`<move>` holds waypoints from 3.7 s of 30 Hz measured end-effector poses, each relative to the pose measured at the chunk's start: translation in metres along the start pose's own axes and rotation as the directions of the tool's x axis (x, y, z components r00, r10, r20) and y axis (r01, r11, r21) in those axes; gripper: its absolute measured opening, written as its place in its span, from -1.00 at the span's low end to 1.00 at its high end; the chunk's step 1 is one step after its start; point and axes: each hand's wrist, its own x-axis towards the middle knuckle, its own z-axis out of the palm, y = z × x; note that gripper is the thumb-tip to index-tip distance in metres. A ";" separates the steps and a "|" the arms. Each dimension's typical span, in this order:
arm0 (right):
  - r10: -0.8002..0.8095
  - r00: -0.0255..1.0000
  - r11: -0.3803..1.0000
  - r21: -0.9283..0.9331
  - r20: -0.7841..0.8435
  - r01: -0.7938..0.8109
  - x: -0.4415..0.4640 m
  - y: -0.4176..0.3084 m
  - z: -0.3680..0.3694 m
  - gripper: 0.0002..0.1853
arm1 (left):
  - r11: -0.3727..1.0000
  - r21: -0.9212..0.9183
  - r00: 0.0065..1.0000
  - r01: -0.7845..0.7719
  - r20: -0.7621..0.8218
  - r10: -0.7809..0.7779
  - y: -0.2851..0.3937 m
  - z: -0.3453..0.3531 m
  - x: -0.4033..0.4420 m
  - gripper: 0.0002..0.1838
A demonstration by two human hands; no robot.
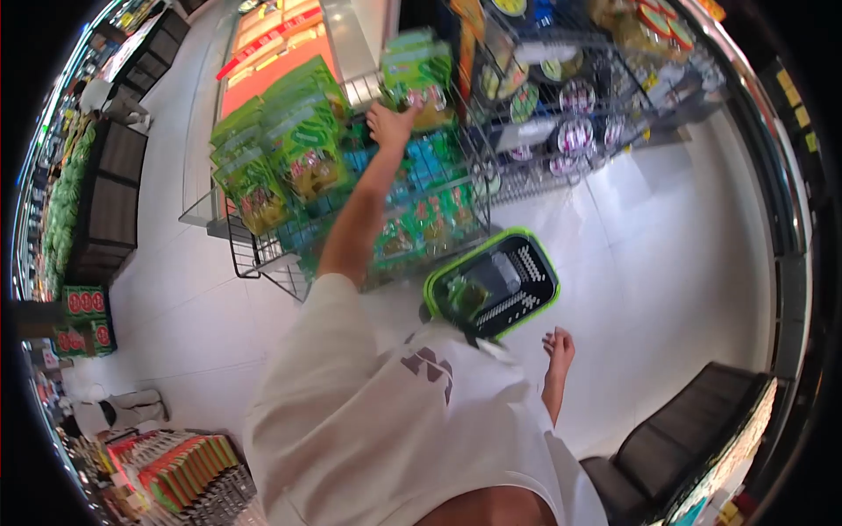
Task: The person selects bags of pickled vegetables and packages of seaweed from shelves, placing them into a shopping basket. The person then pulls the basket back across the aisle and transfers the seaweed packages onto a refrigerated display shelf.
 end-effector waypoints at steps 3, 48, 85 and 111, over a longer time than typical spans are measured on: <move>-0.006 1.000 0.999 0.036 0.025 0.005 0.006 0.034 -0.011 -0.64 | 0.792 -0.563 0.952 -0.235 0.032 0.305 -0.003 -0.030 -0.049 -0.13; 0.384 0.893 0.878 -0.393 0.236 -0.274 0.037 0.249 0.058 -0.71 | 0.975 0.169 0.330 -0.145 0.937 -0.113 -0.640 0.443 -0.488 -0.57; -0.625 0.663 0.780 0.299 0.412 0.549 -0.035 -0.275 0.193 -0.51 | 0.607 -0.726 0.756 0.324 0.585 0.296 0.014 -0.189 -0.193 -0.65; -0.144 0.963 0.983 0.146 0.229 0.112 -0.020 -0.085 0.026 -0.72 | 0.921 -0.057 0.895 -0.386 0.218 0.389 -0.007 -0.034 -0.039 0.00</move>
